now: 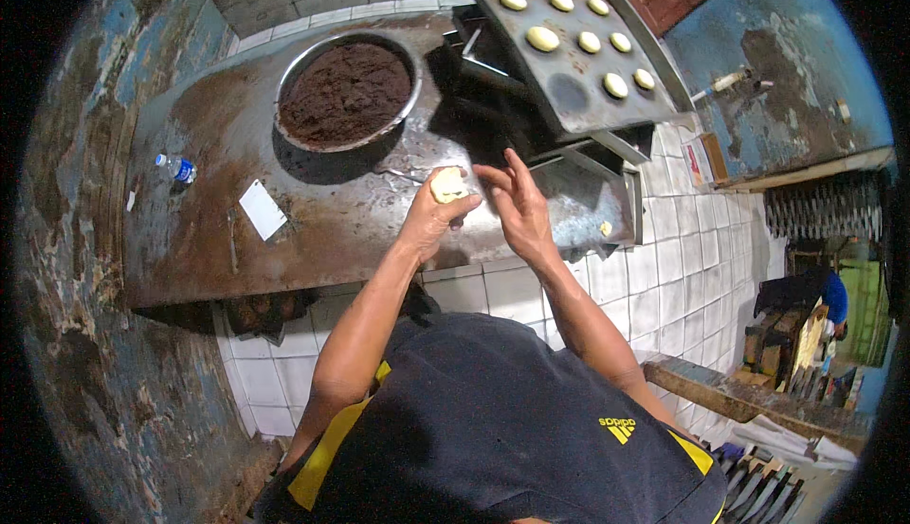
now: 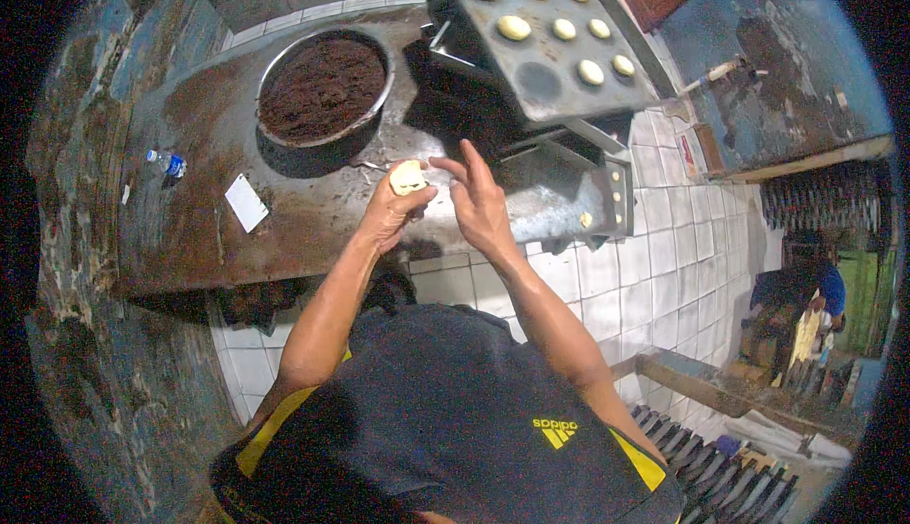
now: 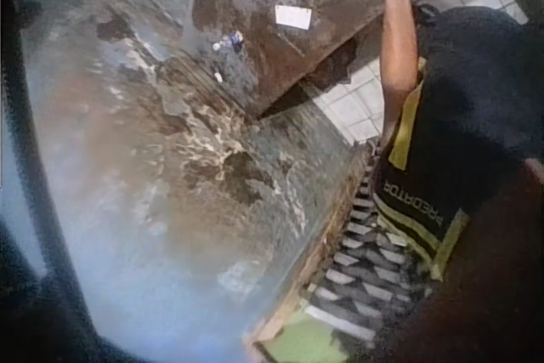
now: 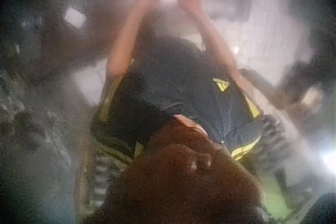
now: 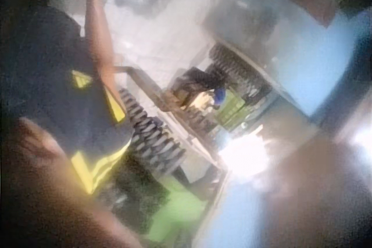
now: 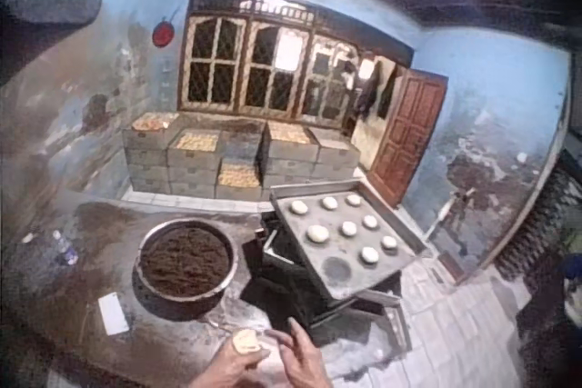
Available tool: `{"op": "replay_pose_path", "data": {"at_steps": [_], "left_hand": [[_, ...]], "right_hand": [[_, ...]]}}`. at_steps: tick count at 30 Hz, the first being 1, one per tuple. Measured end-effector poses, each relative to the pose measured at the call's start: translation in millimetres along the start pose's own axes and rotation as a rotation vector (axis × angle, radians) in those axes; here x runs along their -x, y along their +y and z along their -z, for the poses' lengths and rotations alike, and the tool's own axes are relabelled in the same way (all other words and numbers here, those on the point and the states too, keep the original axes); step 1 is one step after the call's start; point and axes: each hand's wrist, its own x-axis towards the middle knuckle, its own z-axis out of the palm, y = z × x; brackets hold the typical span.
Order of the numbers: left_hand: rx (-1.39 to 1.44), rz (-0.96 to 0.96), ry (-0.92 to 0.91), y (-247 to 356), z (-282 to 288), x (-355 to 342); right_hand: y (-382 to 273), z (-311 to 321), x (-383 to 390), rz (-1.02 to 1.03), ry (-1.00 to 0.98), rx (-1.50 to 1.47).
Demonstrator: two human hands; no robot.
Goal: The person scoops dark filling from a bowl into pieces of dough, seals the dough into balls, and places them onto a metal tray. Later, the person uses a scraper to clean the inside of a large metal bowl.
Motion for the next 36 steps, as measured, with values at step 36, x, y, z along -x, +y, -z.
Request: {"op": "replay_pose_path", "data": {"at_steps": [36], "left_hand": [[0.141,-0.446,0.029,29,-158,-103]], "right_hand": [[16,177,-146,-0.33,-0.314,-0.087]]}}
